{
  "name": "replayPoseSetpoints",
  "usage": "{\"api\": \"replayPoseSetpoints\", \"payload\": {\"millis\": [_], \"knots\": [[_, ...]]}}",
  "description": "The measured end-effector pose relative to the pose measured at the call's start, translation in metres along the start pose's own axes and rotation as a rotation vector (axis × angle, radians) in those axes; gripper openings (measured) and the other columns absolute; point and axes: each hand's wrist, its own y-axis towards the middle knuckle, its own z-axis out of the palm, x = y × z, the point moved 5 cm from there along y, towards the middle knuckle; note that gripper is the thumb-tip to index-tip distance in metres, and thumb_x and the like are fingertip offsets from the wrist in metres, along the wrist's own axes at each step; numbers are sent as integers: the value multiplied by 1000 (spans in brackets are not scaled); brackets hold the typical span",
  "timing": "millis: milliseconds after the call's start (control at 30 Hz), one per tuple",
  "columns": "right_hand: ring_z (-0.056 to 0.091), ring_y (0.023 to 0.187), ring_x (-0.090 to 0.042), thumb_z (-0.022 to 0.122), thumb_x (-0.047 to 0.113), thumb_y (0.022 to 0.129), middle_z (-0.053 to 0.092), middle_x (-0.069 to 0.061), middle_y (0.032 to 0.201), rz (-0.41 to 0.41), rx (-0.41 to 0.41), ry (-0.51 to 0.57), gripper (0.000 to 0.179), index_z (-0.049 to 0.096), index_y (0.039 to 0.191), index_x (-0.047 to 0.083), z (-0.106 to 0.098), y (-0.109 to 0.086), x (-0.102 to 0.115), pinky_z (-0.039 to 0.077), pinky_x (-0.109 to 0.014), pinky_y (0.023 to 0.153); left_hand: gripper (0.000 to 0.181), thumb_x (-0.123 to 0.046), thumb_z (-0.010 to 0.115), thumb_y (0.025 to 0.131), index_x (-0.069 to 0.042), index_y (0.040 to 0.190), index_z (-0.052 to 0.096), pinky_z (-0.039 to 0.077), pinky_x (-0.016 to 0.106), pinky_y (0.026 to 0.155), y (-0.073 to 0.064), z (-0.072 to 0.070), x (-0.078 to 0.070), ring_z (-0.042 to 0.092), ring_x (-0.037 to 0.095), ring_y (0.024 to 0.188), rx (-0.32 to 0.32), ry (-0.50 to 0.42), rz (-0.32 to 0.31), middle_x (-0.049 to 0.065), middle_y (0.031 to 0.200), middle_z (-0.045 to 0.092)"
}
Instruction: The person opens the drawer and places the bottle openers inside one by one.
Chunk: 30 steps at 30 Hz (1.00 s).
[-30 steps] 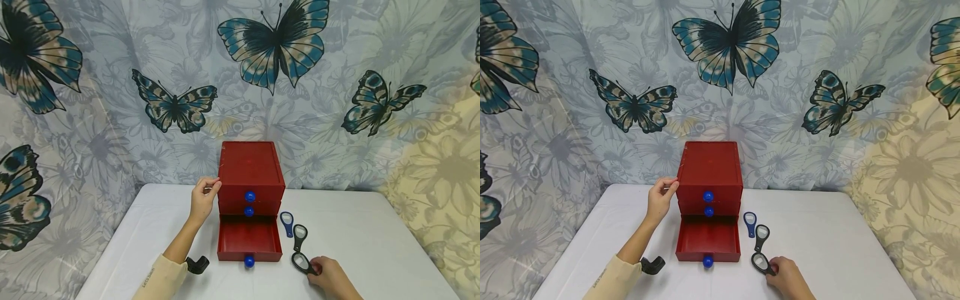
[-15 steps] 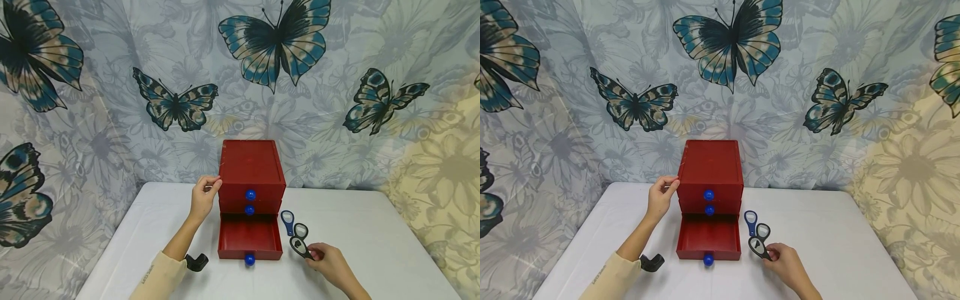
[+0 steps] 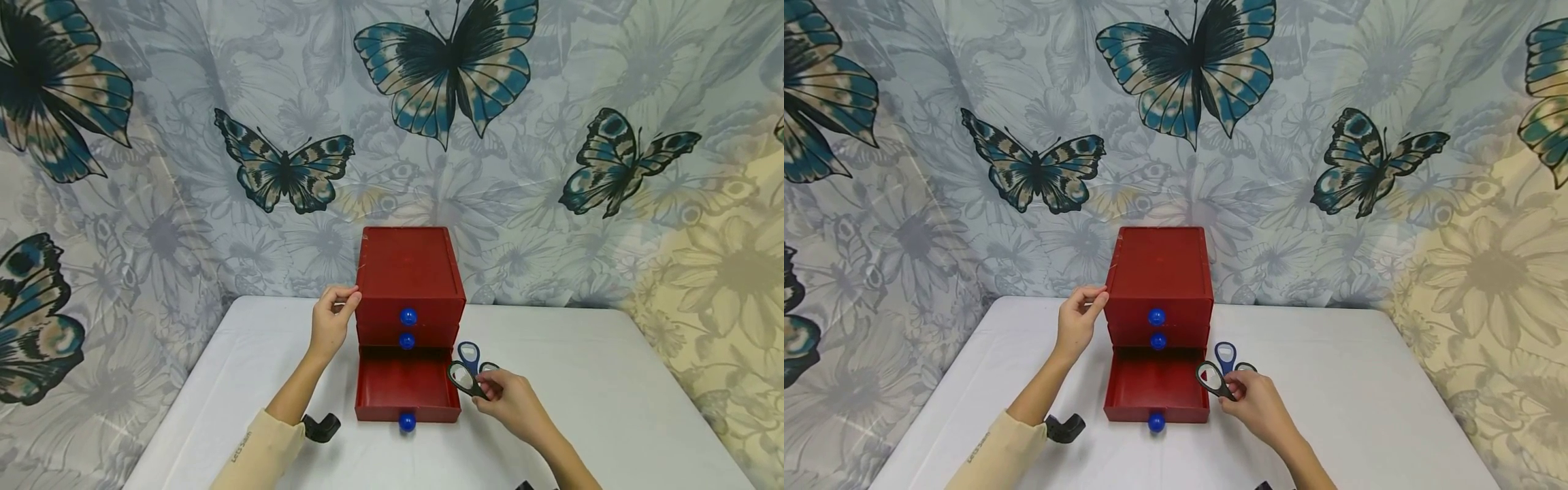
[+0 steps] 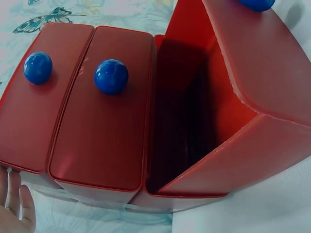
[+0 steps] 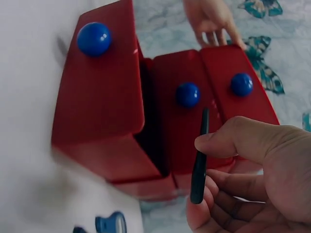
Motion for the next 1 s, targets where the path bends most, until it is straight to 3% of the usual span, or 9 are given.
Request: {"api": "replayPoseSetpoints", "payload": {"millis": [233, 533, 800, 1000], "knots": [[51, 70, -6, 77, -4, 72, 59, 0, 76, -22, 32, 12, 24, 69, 95, -2, 13, 11, 9, 47, -17, 60, 18, -3, 63, 93, 11, 103, 64, 49, 13, 74, 0, 5, 5, 58, -3, 82, 60, -56, -53, 27, 110, 63], [51, 71, -11, 79, 3, 71, 58, 0, 75, -52, 83, -34, 26, 69, 95, -1, 34, 25, 25, 45, -17, 60, 19, -3, 64, 93, 10, 105, 65, 49, 14, 75, 1, -1, 2, 58, -4, 81, 52, -37, -82, 27, 110, 65], [50, 71, -11, 78, 3, 71, 56, 1, 74, -113, 132, -79, 23, 70, 92, -1, 58, 35, 43, 44, -17, 59, 16, -4, 67, 90, 8, 100, 68, 52, 27, 79, 5, -4, -2, 57, -3, 84, 40, 42, -24, 23, 105, 67], [47, 67, -11, 79, 4, 71, 55, 0, 71, -153, 142, -107, 21, 69, 88, -2, 79, 42, 52, 40, -18, 55, 20, -4, 67, 90, 8, 106, 68, 53, 29, 81, 4, -6, -14, 58, 4, 86, 53, 86, 16, 23, 100, 67]]}}
